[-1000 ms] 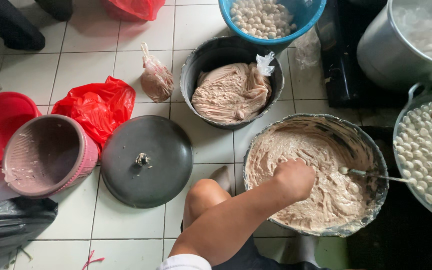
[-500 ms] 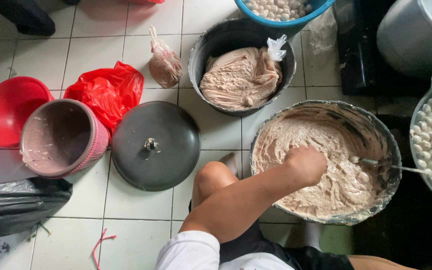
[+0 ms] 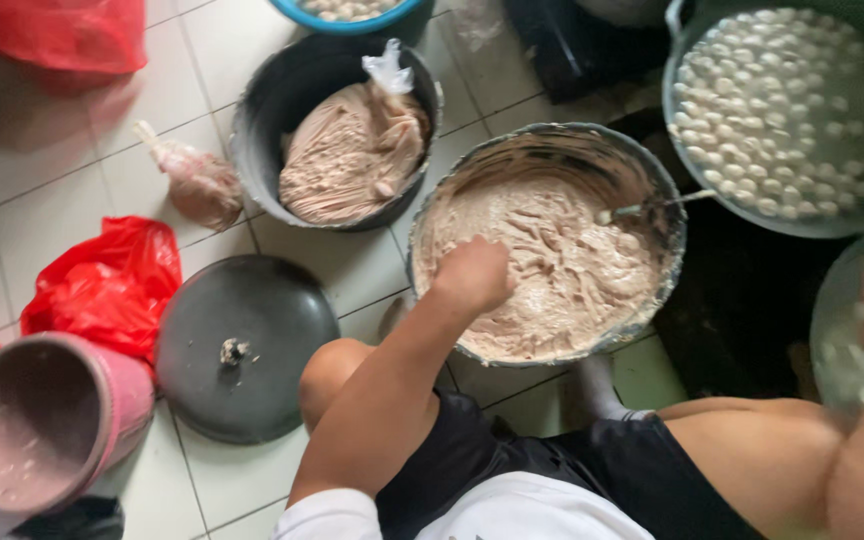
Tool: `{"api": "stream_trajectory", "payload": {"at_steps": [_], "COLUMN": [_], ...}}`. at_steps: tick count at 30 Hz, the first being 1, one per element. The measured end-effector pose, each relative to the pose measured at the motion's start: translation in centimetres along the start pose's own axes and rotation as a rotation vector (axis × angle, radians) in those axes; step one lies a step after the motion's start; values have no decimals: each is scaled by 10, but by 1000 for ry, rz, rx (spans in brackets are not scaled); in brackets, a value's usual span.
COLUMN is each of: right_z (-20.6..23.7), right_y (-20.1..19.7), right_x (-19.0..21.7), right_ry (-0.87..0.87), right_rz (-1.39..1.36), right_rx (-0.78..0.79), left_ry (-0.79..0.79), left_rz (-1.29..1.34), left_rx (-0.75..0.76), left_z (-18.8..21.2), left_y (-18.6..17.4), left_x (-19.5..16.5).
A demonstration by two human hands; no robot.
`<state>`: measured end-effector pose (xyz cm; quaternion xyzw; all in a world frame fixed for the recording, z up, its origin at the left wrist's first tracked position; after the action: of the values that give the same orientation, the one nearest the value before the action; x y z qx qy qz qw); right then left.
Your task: The person sits on the floor with a large bowl of meat paste on their lap, scoops portions of paste with a spoon, shapes them into balls by hand, and drops the balls into a pot of water. Later they use a skimmer to transfer cooked balls into a strainer basket.
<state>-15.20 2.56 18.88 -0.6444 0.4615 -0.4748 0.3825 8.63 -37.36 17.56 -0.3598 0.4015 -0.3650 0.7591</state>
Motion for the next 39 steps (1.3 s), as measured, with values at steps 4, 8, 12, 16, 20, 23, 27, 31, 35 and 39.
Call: {"api": "stream_trajectory", "payload": {"at_steps": [4, 8, 12, 16, 20, 23, 27, 31, 35, 39], "right_z": [9, 10, 7, 4, 3, -1, -4, -8, -8, -10], "right_y": [-15, -24, -25, -25, -18, -10, 10, 29, 38, 35], "right_x": [-41, -70, -84, -94, -97, -98, -94, -81, -65, -48], "right_ry": [111, 201, 287, 331, 279, 243, 297, 261, 345, 397], "right_rz": [85, 135, 160, 85, -7, -132, -387, -650, -869, -1035], "right_rx": [-1, 37, 82, 142, 132, 161, 291, 437, 575, 670], "left_ry": [33, 17, -3, 5, -6, 1, -4, -2, 10, 17], "left_rz": [-35, -72, -89, -78, -95, -97, -101, -106, -113, -106], "left_rx": [18, 65, 134, 118, 144, 133, 132, 132, 129, 118], "left_z": [3, 7, 7, 9, 10, 10, 9, 8, 7, 8], "left_y": [3, -1, -6, -10, -12, -13, -12, -10, -10, -11], "left_x": [0, -3, -11, -20, -25, -25, -25, -23, -22, -22]}}
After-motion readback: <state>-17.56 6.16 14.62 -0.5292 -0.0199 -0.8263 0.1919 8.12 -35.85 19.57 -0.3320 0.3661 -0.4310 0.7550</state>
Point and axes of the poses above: each hand's wrist, its own z-axis away from the middle knuckle, its own y-axis out of the palm, x = y × z, the point moved 2 cm from there along -z, towards the middle knuckle, and after that the axes turned 4 degrees about -y, right-handed, at the moved point
